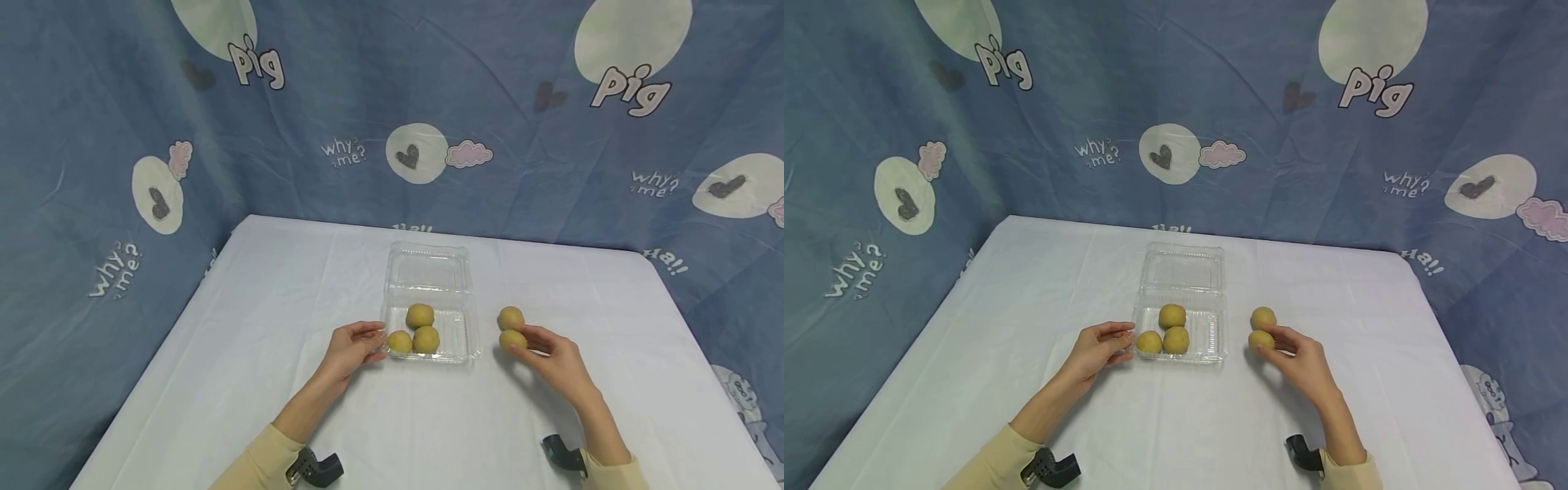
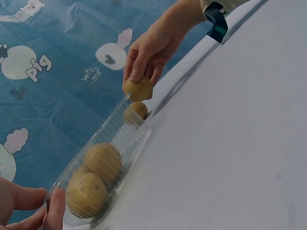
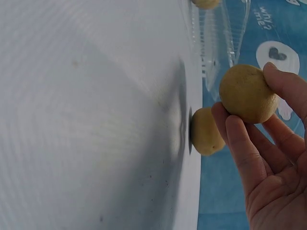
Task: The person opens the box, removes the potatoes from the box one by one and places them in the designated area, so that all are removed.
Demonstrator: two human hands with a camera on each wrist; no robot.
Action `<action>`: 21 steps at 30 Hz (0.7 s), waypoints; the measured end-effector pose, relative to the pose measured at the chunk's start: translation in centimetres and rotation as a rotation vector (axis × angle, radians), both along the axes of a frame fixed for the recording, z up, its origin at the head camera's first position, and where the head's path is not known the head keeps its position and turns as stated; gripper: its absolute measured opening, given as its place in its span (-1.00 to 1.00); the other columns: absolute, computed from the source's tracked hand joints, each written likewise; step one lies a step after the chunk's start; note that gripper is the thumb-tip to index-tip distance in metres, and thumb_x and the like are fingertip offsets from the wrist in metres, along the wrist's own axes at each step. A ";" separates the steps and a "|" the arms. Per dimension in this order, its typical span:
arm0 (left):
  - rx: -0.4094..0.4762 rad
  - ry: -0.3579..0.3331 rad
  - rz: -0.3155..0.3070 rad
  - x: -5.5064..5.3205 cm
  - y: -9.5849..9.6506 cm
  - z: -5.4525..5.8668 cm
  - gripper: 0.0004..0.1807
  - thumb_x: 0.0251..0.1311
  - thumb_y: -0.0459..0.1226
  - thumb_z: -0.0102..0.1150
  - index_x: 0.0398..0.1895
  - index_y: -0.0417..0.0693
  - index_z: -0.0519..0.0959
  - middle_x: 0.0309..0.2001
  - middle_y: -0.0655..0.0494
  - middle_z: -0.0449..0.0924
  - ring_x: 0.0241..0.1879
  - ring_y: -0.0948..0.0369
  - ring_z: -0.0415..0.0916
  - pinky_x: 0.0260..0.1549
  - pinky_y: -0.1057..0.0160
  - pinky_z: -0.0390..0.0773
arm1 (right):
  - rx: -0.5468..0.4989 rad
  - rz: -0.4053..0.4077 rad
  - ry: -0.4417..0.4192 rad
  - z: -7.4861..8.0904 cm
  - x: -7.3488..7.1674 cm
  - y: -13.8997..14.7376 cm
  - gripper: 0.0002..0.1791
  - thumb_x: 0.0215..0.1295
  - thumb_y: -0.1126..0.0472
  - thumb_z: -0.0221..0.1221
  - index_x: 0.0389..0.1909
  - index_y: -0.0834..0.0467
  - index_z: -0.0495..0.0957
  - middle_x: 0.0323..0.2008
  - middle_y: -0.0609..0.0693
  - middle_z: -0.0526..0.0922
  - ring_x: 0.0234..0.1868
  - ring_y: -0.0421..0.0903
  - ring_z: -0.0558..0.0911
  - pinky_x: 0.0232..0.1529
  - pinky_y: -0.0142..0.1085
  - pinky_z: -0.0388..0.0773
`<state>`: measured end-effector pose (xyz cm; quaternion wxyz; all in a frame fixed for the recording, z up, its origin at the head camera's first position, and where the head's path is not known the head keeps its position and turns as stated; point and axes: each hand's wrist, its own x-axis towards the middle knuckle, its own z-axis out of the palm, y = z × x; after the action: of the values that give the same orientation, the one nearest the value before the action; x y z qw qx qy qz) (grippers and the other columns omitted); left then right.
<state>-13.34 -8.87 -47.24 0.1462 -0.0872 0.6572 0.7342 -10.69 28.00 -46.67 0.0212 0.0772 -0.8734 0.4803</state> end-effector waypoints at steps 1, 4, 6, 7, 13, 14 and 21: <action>-0.002 0.004 -0.001 0.0 0.0 0.0 -0.64 0.24 -0.43 0.25 0.08 -0.42 0.51 -0.16 -0.12 0.51 -0.26 0.17 0.58 -0.22 0.23 0.72 | 0.001 0.001 -0.002 0.0 0.0 0.1 -0.55 0.24 0.15 0.35 0.12 0.22 0.57 0.01 0.12 0.65 -0.08 -0.23 0.65 -0.08 -0.52 0.59; 0.003 -0.004 0.005 0.0 0.0 0.0 -0.65 0.24 -0.43 0.25 0.07 -0.42 0.52 -0.17 -0.11 0.51 -0.25 0.16 0.58 -0.22 0.22 0.72 | 0.005 0.000 -0.003 0.0 0.0 0.2 -0.55 0.24 0.14 0.35 0.12 0.22 0.57 0.01 0.12 0.65 -0.07 -0.21 0.65 -0.08 -0.51 0.59; 0.002 -0.005 0.007 0.0 0.0 0.0 -0.65 0.24 -0.43 0.25 0.07 -0.41 0.53 -0.17 -0.11 0.52 -0.25 0.16 0.59 -0.22 0.21 0.72 | 0.013 -0.004 -0.003 0.1 -0.1 0.3 -0.54 0.25 0.14 0.35 0.12 0.22 0.57 0.01 0.12 0.65 -0.08 -0.22 0.65 -0.08 -0.51 0.59; 0.000 -0.005 0.007 0.0 0.0 0.0 -0.65 0.24 -0.43 0.25 0.07 -0.40 0.53 -0.17 -0.11 0.52 -0.26 0.16 0.59 -0.22 0.21 0.72 | 0.016 -0.006 -0.004 0.0 -0.1 0.3 -0.54 0.24 0.14 0.35 0.13 0.23 0.57 0.01 0.12 0.65 -0.08 -0.23 0.65 -0.08 -0.52 0.59; 0.000 -0.006 0.011 0.0 0.0 0.0 -0.65 0.23 -0.43 0.25 0.07 -0.40 0.53 -0.17 -0.11 0.53 -0.26 0.17 0.59 -0.22 0.21 0.72 | 0.032 -0.024 -0.004 0.1 -0.2 0.6 -0.53 0.24 0.14 0.35 0.12 0.24 0.56 0.00 0.13 0.65 -0.10 -0.29 0.64 -0.09 -0.54 0.58; 0.000 -0.001 0.010 0.0 0.0 0.0 -0.65 0.23 -0.43 0.25 0.07 -0.41 0.53 -0.17 -0.11 0.52 -0.26 0.17 0.59 -0.22 0.22 0.72 | 0.033 -0.026 -0.003 0.1 -0.2 0.6 -0.53 0.24 0.13 0.35 0.12 0.24 0.56 0.00 0.13 0.65 -0.09 -0.26 0.64 -0.09 -0.54 0.58; -0.006 0.004 0.009 0.0 0.0 0.1 -0.64 0.23 -0.42 0.26 0.07 -0.42 0.52 -0.17 -0.11 0.52 -0.28 0.18 0.58 -0.23 0.23 0.72 | 0.042 -0.029 -0.006 0.3 -0.2 0.9 -0.53 0.27 0.12 0.33 0.13 0.28 0.55 0.02 0.20 0.63 -0.03 0.09 0.65 -0.08 -0.58 0.55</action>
<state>-13.32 -8.87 -47.17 0.1410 -0.0891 0.6592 0.7333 -10.93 28.93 -46.34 0.0242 0.0634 -0.8845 0.4617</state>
